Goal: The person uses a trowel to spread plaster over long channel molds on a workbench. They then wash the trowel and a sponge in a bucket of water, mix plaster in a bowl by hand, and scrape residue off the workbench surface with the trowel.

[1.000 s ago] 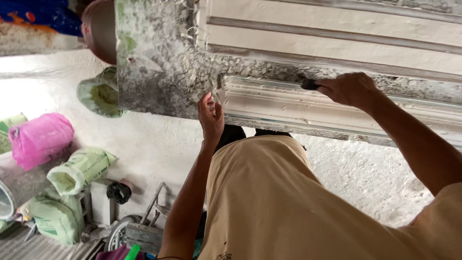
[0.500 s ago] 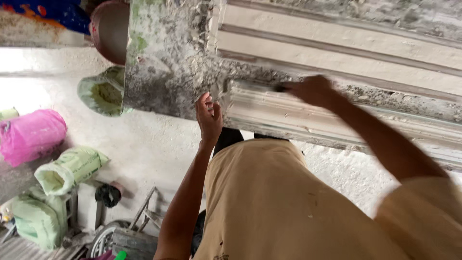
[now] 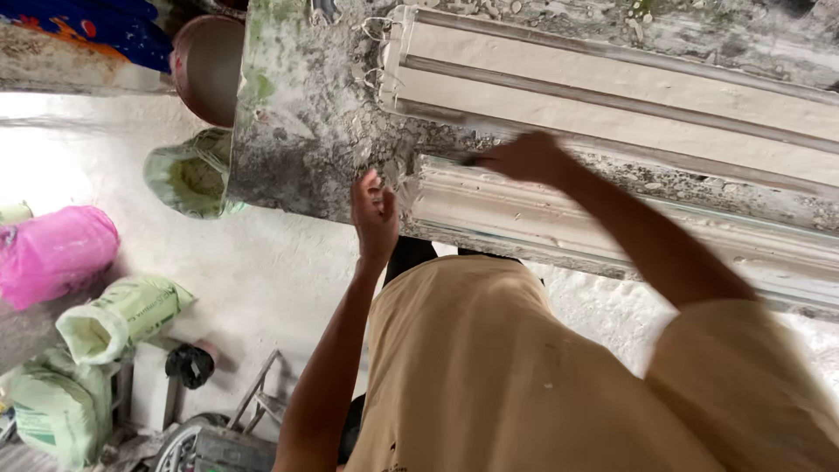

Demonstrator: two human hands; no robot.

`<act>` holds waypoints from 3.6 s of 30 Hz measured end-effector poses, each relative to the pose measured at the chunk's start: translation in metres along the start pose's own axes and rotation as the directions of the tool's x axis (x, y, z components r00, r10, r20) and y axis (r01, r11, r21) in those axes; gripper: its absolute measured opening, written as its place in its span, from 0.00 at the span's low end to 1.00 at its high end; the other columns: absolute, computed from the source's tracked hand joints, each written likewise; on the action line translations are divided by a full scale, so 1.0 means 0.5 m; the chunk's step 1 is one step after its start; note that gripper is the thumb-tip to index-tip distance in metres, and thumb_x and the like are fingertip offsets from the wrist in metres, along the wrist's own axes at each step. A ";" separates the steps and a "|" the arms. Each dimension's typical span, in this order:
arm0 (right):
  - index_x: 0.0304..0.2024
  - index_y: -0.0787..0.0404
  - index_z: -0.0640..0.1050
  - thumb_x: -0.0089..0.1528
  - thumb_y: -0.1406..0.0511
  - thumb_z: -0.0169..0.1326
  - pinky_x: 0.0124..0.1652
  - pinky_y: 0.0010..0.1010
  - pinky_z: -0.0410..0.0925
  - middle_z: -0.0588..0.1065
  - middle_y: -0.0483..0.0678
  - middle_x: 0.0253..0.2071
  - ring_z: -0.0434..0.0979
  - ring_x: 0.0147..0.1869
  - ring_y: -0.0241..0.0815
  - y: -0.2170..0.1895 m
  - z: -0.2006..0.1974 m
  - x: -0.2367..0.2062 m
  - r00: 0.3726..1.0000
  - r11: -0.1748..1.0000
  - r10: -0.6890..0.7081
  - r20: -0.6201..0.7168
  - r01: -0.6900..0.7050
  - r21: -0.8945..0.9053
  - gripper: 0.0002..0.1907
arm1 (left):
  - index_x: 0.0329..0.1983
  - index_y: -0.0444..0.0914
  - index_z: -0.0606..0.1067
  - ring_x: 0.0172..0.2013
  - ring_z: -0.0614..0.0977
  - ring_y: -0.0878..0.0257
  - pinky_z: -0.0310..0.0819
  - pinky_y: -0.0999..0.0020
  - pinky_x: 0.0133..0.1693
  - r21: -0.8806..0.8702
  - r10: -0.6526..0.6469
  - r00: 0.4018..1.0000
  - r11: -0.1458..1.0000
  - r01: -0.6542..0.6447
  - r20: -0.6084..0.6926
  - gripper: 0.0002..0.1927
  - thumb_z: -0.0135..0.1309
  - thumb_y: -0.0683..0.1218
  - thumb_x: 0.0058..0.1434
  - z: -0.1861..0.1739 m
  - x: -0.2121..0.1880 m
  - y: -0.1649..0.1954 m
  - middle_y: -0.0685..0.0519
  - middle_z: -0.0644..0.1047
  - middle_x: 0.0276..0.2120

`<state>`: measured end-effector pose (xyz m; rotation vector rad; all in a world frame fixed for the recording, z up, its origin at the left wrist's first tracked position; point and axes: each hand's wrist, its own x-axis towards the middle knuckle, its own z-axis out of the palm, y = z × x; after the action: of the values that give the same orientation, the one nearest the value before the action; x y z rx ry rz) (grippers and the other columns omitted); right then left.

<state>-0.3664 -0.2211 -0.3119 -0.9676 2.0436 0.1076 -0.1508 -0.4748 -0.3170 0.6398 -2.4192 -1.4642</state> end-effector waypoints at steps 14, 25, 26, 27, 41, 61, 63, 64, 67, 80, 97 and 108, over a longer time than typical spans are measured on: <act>0.75 0.34 0.54 0.75 0.55 0.36 0.11 0.22 0.58 0.66 0.45 0.23 0.60 0.16 0.31 -0.096 -0.001 0.063 0.892 0.988 -0.146 -0.427 0.111 -0.106 0.26 | 0.67 0.35 0.65 0.49 0.78 0.61 0.81 0.70 0.44 0.054 -0.043 0.999 0.998 0.044 -0.020 0.20 0.52 0.42 0.75 -0.027 0.003 0.004 0.45 0.71 0.55; 0.79 0.29 0.49 0.66 0.69 0.50 0.11 0.25 0.56 0.64 0.43 0.19 0.60 0.16 0.34 -0.105 -0.022 0.049 0.909 0.962 -0.055 -0.413 -0.063 -0.267 0.46 | 0.66 0.35 0.66 0.47 0.79 0.59 0.80 0.66 0.43 -0.003 -0.240 0.969 0.971 0.240 -0.063 0.21 0.50 0.42 0.71 -0.054 0.007 -0.043 0.43 0.70 0.56; 0.77 0.28 0.53 0.67 0.69 0.50 0.13 0.28 0.60 0.67 0.45 0.22 0.64 0.18 0.36 -0.159 -0.044 0.118 0.889 0.980 -0.067 -0.452 -0.028 -0.199 0.42 | 0.66 0.35 0.66 0.48 0.80 0.59 0.81 0.65 0.45 0.010 -0.249 0.968 0.968 0.250 -0.039 0.21 0.50 0.42 0.71 -0.050 0.011 -0.040 0.43 0.70 0.56; 0.74 0.28 0.56 0.69 0.69 0.50 0.16 0.30 0.63 0.69 0.47 0.26 0.69 0.21 0.38 -0.206 -0.067 0.171 0.871 0.991 -0.075 -0.485 0.013 -0.130 0.38 | 0.66 0.34 0.66 0.48 0.80 0.58 0.80 0.64 0.45 0.014 -0.229 0.973 0.973 0.230 -0.034 0.21 0.50 0.42 0.71 -0.047 0.018 -0.036 0.43 0.70 0.56; 0.75 0.38 0.57 0.71 0.69 0.43 0.13 0.29 0.65 0.71 0.48 0.23 0.68 0.18 0.38 -0.183 -0.006 0.128 0.931 0.948 0.318 -0.180 -0.310 0.072 0.32 | 0.64 0.34 0.67 0.48 0.78 0.59 0.79 0.68 0.41 -0.033 -0.246 0.966 0.969 0.244 -0.077 0.21 0.51 0.41 0.68 -0.118 0.032 -0.056 0.44 0.72 0.56; 0.72 0.48 0.64 0.69 0.64 0.50 0.47 0.55 0.74 0.76 0.61 0.53 0.79 0.54 0.60 -0.373 -0.127 0.304 0.917 0.973 0.193 -0.349 -0.134 0.185 0.28 | 0.63 0.35 0.68 0.46 0.79 0.60 0.80 0.66 0.40 -0.031 -0.126 0.992 0.992 0.125 -0.021 0.19 0.52 0.43 0.71 -0.142 0.099 -0.107 0.44 0.70 0.55; 0.74 0.56 0.60 0.62 0.64 0.54 0.46 0.59 0.71 0.75 0.67 0.48 0.77 0.51 0.67 -0.407 -0.087 0.304 0.857 0.952 0.151 -0.492 0.008 0.307 0.38 | 0.64 0.34 0.67 0.45 0.79 0.59 0.79 0.64 0.40 -0.081 -0.090 0.995 0.992 0.093 0.036 0.19 0.52 0.44 0.72 -0.159 0.142 -0.119 0.43 0.69 0.56; 0.75 0.60 0.58 0.59 0.64 0.56 0.45 0.61 0.70 0.74 0.70 0.46 0.76 0.50 0.71 -0.428 -0.051 0.287 0.815 0.928 0.140 -0.563 0.090 0.361 0.43 | 0.64 0.34 0.67 0.45 0.78 0.58 0.79 0.63 0.41 -0.066 -0.068 0.996 0.995 0.072 0.061 0.20 0.52 0.44 0.72 -0.177 0.165 -0.129 0.43 0.69 0.56; 0.75 0.51 0.60 0.68 0.62 0.47 0.44 0.58 0.71 0.77 0.69 0.41 0.77 0.44 0.68 -0.527 0.076 0.166 0.895 0.781 0.391 -0.214 -0.199 0.591 0.32 | 0.65 0.35 0.67 0.43 0.79 0.59 0.79 0.63 0.42 -0.007 -0.038 0.992 0.999 0.039 0.118 0.21 0.53 0.47 0.72 -0.252 0.232 -0.168 0.43 0.69 0.54; 0.70 0.55 0.64 0.78 0.64 0.38 0.10 0.27 0.58 0.70 0.57 0.34 0.63 0.14 0.33 -0.565 -0.043 0.283 0.717 0.781 0.531 -0.451 -0.209 0.588 0.18 | 0.62 0.35 0.68 0.45 0.79 0.59 0.82 0.66 0.42 -0.094 0.133 0.931 0.990 -0.107 0.339 0.18 0.53 0.42 0.70 -0.401 0.343 -0.200 0.43 0.70 0.53; 0.76 0.64 0.52 0.70 0.63 0.40 0.08 0.32 0.55 0.71 0.49 0.14 0.57 0.11 0.35 -0.689 0.016 0.245 0.736 0.704 0.559 -0.383 -0.177 0.687 0.32 | 0.63 0.35 0.69 0.44 0.78 0.60 0.81 0.66 0.39 -0.087 0.054 0.944 0.996 -0.027 0.327 0.19 0.54 0.42 0.69 -0.453 0.338 -0.248 0.45 0.70 0.53; 0.59 0.58 0.71 0.77 0.60 0.37 0.11 0.29 0.51 0.73 0.53 0.24 0.57 0.14 0.32 -0.589 -0.150 0.389 0.759 0.563 0.583 -0.289 -0.121 0.817 0.16 | 0.63 0.35 0.68 0.43 0.79 0.60 0.80 0.66 0.40 -0.034 0.008 0.932 0.999 0.004 0.362 0.20 0.54 0.42 0.69 -0.470 0.324 -0.246 0.44 0.69 0.54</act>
<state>-0.2851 -0.5725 -0.3298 0.0318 2.4165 -0.8643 -0.1641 -0.7853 -0.3188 0.3844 -2.6508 -1.7518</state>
